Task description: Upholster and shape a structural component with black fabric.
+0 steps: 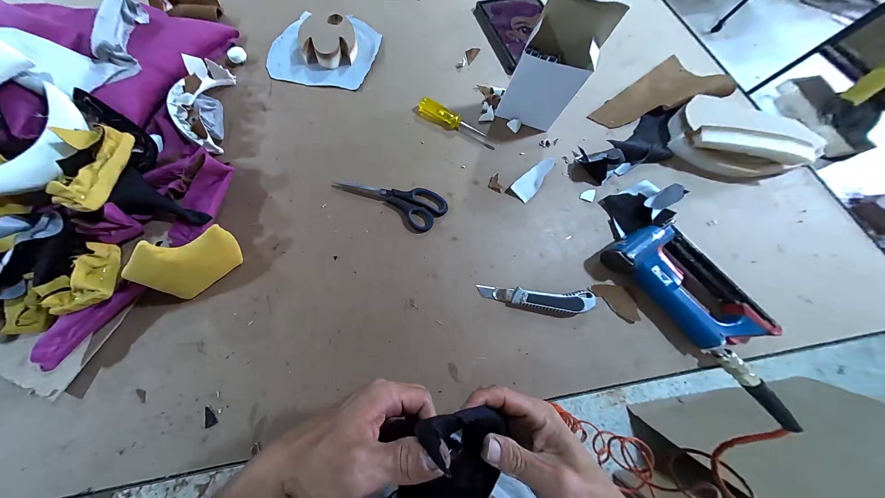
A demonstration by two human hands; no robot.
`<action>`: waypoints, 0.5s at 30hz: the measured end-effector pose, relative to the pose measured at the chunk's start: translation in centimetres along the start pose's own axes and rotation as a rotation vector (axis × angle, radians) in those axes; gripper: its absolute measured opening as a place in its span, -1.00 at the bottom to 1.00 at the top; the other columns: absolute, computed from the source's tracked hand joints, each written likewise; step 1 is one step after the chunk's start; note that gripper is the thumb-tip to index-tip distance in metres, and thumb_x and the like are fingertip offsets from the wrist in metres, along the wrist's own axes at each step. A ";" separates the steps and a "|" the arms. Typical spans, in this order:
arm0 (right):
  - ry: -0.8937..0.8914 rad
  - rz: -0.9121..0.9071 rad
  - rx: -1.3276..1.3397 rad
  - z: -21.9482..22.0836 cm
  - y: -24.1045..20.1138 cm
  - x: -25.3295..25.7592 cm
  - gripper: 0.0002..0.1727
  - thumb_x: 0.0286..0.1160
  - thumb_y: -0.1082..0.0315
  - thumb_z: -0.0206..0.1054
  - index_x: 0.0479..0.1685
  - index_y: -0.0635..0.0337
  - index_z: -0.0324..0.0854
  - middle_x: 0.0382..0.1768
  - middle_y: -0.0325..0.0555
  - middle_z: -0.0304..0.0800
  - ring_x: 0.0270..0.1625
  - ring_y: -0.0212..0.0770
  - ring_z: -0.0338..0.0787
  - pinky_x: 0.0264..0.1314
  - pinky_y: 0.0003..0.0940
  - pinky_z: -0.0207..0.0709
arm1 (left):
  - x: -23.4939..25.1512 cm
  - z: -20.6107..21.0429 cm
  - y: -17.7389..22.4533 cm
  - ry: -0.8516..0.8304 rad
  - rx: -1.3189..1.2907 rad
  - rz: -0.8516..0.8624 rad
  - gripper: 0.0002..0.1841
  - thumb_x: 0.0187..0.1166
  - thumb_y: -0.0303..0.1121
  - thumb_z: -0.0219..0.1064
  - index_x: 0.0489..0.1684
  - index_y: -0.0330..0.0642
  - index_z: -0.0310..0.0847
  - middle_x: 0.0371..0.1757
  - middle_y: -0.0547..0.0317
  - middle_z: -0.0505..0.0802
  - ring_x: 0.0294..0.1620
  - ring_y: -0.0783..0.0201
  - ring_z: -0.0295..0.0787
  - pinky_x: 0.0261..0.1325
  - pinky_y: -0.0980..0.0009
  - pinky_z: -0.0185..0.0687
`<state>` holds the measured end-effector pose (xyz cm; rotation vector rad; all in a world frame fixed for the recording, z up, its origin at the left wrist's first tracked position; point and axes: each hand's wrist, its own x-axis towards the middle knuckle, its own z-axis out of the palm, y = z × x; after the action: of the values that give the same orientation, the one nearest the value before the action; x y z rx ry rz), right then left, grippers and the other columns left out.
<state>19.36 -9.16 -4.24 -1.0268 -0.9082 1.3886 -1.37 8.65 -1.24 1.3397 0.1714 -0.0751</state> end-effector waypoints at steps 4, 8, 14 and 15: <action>-0.027 0.049 -0.059 0.3 0.5 -0.6 -0.71 0.66 0.21 0.35 0.18 0.18 0.66 -0.05 -0.22 0.84 -0.04 -0.43 0.79 0.06 -0.42 0.70 | 0.1 0.5 -0.7 -0.013 -0.001 -0.053 -0.70 0.74 -0.19 0.26 -0.40 -0.17 0.63 -0.50 0.37 0.59 -0.48 0.57 0.48 -0.41 0.60 0.38; -0.076 0.054 -0.061 0.4 1.2 -1.2 -0.74 0.69 0.22 0.30 0.14 0.18 0.60 0.03 -0.18 0.77 0.06 -0.41 0.74 0.13 -0.39 0.65 | 0.1 1.6 -2.6 0.018 -0.270 -0.071 -0.73 0.72 -0.15 0.26 -0.43 -0.01 0.62 -0.53 0.52 0.60 -0.49 0.66 0.49 -0.40 0.66 0.40; -0.051 -0.087 0.083 -0.9 4.1 -3.3 -0.74 0.67 0.10 0.33 0.18 -0.04 0.68 0.11 -0.34 0.77 0.24 -0.44 0.68 0.34 -0.43 0.55 | 2.1 4.6 -4.5 0.074 -0.442 -0.031 -0.72 0.80 -0.19 0.16 -0.32 -0.03 0.71 -0.42 0.53 0.75 -0.35 0.66 0.66 -0.22 0.62 0.59; -0.059 -0.095 0.085 -1.2 4.3 -3.5 -0.75 0.67 0.11 0.33 0.18 -0.06 0.68 0.12 -0.35 0.77 0.26 -0.45 0.68 0.36 -0.43 0.53 | 2.2 5.0 -4.6 0.091 -0.433 -0.042 -0.71 0.79 -0.20 0.16 -0.33 -0.03 0.71 -0.44 0.53 0.74 -0.37 0.67 0.65 -0.24 0.63 0.58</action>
<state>19.09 -12.99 -8.36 -0.8719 -0.9212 1.3722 0.52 2.89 -4.95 0.9082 0.2759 -0.0107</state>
